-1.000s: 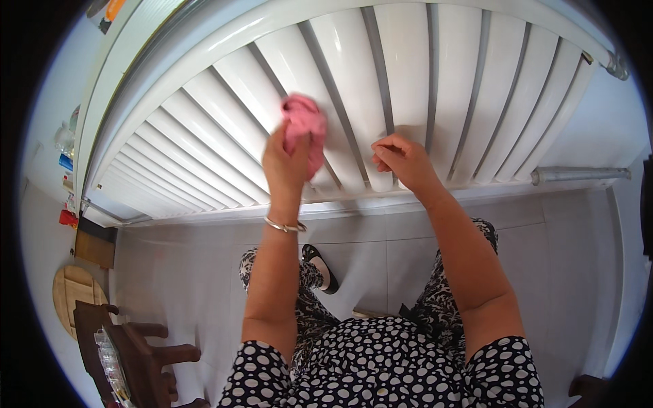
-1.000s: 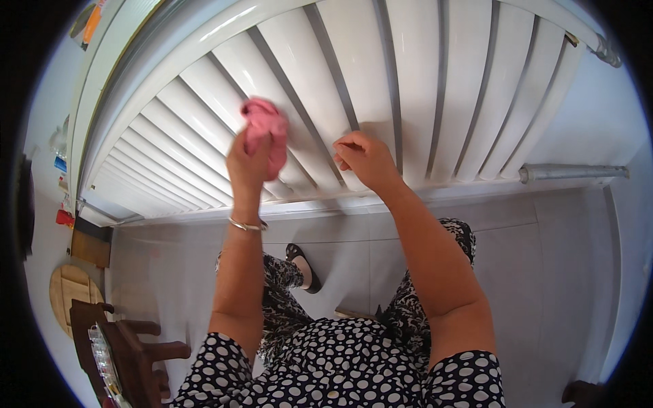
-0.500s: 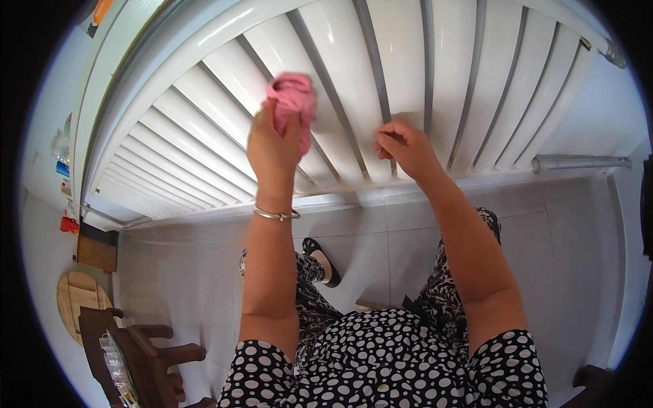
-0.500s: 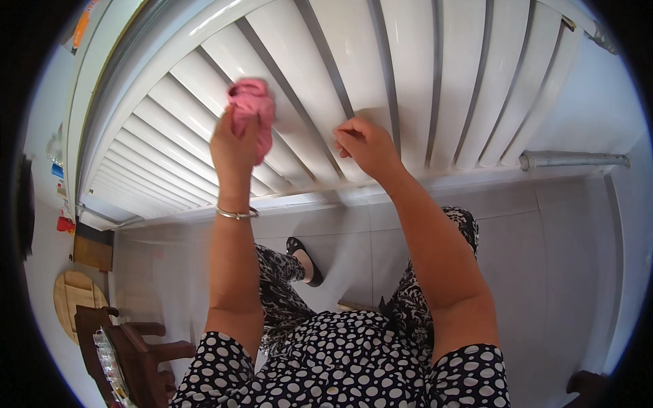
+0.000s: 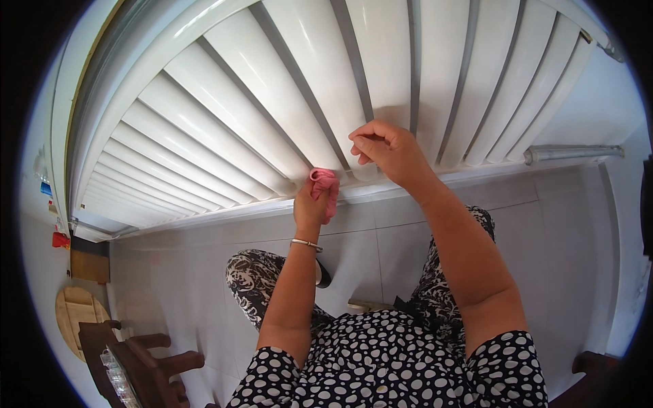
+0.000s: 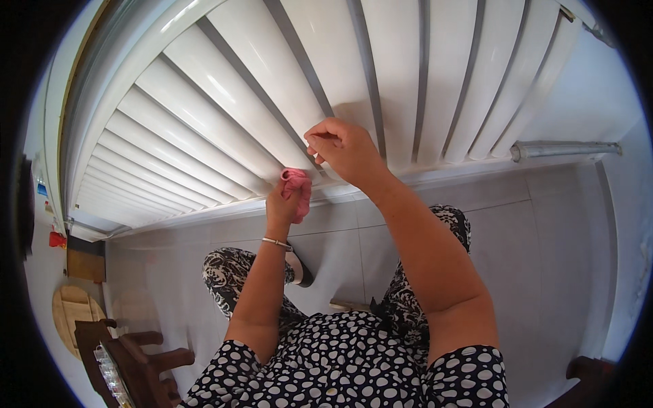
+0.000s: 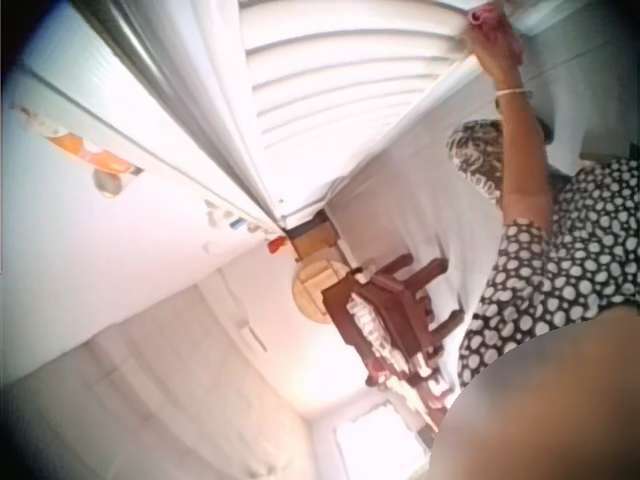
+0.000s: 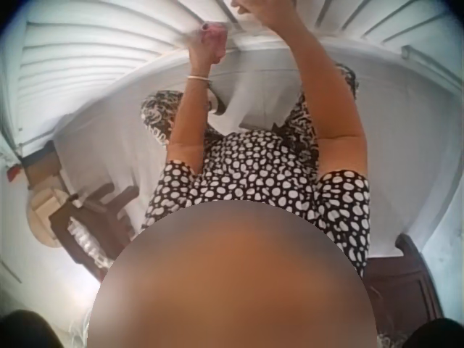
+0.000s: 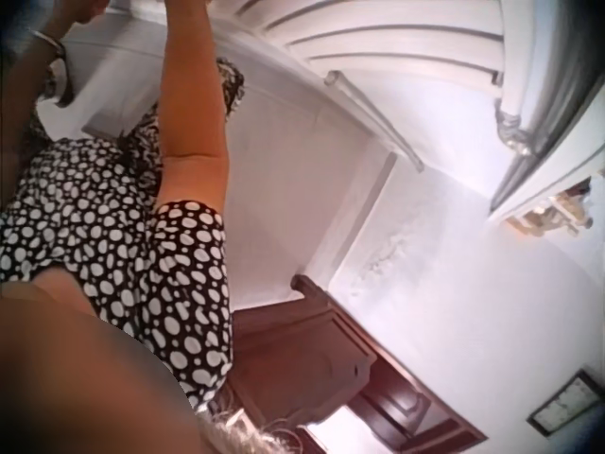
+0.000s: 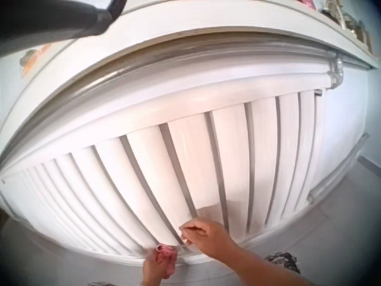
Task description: The person wipes the surface of a white radiator with a pink cloth, moving methodically from one side to the other and covering the top and front sections. The person uses a pink cloth to clean the radiator.
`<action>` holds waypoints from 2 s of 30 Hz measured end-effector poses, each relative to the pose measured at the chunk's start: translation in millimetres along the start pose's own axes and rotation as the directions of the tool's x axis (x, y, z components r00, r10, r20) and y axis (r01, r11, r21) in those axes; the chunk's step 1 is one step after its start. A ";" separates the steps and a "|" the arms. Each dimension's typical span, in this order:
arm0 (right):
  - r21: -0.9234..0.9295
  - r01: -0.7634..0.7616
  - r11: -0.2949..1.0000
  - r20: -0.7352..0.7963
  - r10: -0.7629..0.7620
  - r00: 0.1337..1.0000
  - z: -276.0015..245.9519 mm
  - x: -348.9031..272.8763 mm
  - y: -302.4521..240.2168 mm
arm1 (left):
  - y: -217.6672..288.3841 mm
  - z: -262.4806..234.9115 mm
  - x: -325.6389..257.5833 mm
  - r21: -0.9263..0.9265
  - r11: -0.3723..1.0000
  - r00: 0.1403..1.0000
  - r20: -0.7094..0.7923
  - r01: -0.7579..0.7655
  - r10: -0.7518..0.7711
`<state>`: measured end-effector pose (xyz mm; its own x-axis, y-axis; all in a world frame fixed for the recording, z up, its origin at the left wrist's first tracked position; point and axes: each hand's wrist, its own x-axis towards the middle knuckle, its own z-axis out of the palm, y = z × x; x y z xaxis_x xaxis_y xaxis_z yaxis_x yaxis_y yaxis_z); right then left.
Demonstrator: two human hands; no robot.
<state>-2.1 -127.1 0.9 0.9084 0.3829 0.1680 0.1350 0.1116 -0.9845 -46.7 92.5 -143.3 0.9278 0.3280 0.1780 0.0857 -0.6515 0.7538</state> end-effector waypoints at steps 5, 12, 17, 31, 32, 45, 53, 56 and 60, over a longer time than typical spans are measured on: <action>-0.003 -0.022 1.000 0.017 0.022 1.000 2.2 0.6 -2.5 | -30.2 19.9 -8.4 -0.069 0.996 0.998 0.032 0.054 -0.051; -0.032 -0.010 0.999 -0.011 0.010 1.000 -1.5 3.8 3.6 | 26.1 -21.9 10.5 -0.075 0.988 0.961 -0.254 -0.133 0.110; -0.002 -0.007 1.000 -0.088 0.007 0.996 -1.9 6.8 10.4 | 117.1 -93.6 39.3 -0.009 0.952 0.875 -0.396 -0.307 0.278; 0.206 0.142 0.968 -0.226 -0.095 0.970 -11.3 7.5 7.4 | 213.4 -126.0 64.6 0.620 0.548 0.477 -0.299 -0.561 0.827; 0.241 0.162 0.957 -0.240 -0.103 0.965 -14.1 6.1 6.7 | 206.7 -115.7 59.3 0.619 0.555 0.520 -0.262 -0.555 0.813; -0.681 0.379 0.627 0.513 0.039 0.857 10.0 -33.0 27.2 | 90.1 -32.8 26.5 0.650 0.536 0.709 0.006 -0.539 0.705; -0.719 0.532 0.447 0.692 0.382 0.613 33.4 -51.0 52.5 | 33.6 10.1 7.3 0.657 0.526 0.781 0.157 -0.540 0.605; -0.714 0.543 0.443 0.700 0.435 0.566 37.0 -48.8 51.7 | 12.1 25.5 7.2 0.613 0.582 0.802 0.151 -0.534 0.577; -0.708 0.544 0.451 0.705 0.408 0.580 36.1 -48.7 54.7 | -1.4 39.5 -1.6 0.598 0.625 0.846 0.192 -0.502 0.497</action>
<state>-53.2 -106.6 -59.3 0.3025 0.9144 -0.2690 0.8353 -0.3903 -0.3873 -34.0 65.9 -169.6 0.8974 -0.1774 0.4040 -0.1953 -0.9807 0.0031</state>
